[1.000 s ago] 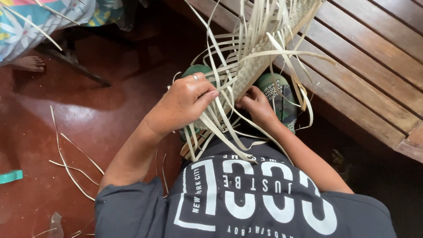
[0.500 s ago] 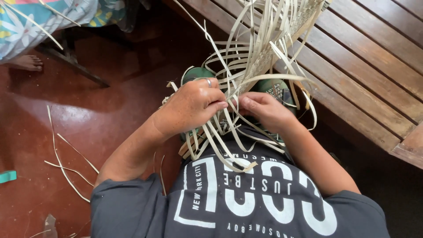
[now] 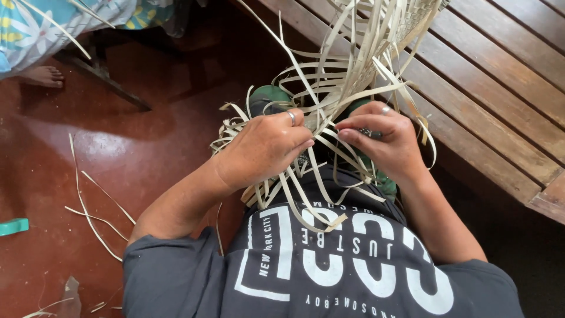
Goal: Weaving long strips of natural fiber together to create a mat or basket structure.
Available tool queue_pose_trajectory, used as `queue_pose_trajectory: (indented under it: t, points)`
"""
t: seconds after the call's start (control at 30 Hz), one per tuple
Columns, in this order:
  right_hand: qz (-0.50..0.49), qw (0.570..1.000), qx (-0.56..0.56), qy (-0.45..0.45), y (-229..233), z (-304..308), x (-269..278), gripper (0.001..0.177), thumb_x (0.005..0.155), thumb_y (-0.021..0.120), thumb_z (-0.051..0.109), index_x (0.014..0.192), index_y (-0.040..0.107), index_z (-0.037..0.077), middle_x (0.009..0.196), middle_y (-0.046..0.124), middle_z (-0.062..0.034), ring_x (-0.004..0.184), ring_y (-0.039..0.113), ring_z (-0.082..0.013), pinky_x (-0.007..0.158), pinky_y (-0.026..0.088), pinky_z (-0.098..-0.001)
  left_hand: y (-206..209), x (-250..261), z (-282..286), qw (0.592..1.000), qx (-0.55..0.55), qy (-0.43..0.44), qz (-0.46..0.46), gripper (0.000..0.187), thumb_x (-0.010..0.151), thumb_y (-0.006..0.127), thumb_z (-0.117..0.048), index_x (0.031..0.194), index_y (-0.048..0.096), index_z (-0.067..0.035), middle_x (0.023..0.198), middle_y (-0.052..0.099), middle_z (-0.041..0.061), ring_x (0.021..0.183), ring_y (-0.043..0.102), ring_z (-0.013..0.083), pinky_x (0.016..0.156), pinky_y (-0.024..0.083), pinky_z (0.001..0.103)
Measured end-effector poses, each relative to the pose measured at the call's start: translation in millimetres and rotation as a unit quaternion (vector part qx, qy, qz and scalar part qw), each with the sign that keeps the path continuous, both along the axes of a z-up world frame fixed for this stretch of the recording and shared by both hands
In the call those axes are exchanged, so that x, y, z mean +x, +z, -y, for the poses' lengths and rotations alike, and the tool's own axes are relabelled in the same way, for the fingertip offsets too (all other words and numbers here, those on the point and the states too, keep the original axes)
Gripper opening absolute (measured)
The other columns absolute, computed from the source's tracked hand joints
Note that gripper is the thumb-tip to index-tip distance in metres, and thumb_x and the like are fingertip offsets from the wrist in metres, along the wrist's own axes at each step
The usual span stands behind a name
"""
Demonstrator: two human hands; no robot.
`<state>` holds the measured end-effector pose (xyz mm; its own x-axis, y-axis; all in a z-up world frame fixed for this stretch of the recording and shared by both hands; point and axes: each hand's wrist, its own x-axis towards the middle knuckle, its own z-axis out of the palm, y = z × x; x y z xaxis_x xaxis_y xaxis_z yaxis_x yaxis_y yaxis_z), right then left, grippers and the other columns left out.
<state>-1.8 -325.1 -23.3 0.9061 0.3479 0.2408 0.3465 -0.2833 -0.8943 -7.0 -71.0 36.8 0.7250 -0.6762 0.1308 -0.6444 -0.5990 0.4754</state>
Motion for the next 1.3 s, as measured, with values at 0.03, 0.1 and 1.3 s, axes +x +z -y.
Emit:
queue_pose_trajectory:
  t: [0.03, 0.1, 1.3]
  points:
    - [0.000, 1.000, 0.000, -0.003, 0, -6, 3, 0.018, 0.087, 0.085, 0.017, 0.102, 0.080, 0.008, 0.095, 0.071, -0.0106, 0.089, 0.067, -0.0215, 0.082, 0.053, -0.0346, -1, 0, 1, 1.000, 0.000, -0.003, 0.000, 0.027, 0.102, 0.060, -0.012, 0.075, 0.062, -0.008, 0.075, 0.048, 0.002, 0.050, 0.050, 0.0173, 0.046, 0.043, 0.029]
    - [0.045, 0.997, 0.023, 0.064, 0, -17, 10, 0.018, 0.091, 0.081, 0.020, 0.104, 0.081, 0.007, 0.089, 0.071, -0.0132, 0.081, 0.067, -0.0260, 0.076, 0.054, -0.0397, -3, -1, 4, 0.999, 0.020, -0.011, 0.039, 0.027, 0.100, 0.063, -0.012, 0.073, 0.059, -0.010, 0.075, 0.048, 0.001, 0.049, 0.050, 0.0162, 0.044, 0.042, 0.028]
    - [-0.054, 0.992, 0.023, 0.109, 10, -12, -21, 0.013, 0.091, 0.074, 0.012, 0.092, 0.074, -0.001, 0.088, 0.074, -0.0184, 0.073, 0.072, -0.0327, 0.066, 0.057, -0.0427, -7, -13, 25, 0.976, 0.037, 0.070, 0.203, 0.006, 0.087, 0.073, -0.011, 0.089, 0.067, -0.011, 0.101, 0.061, 0.003, 0.103, 0.054, 0.0233, 0.096, 0.036, 0.055]
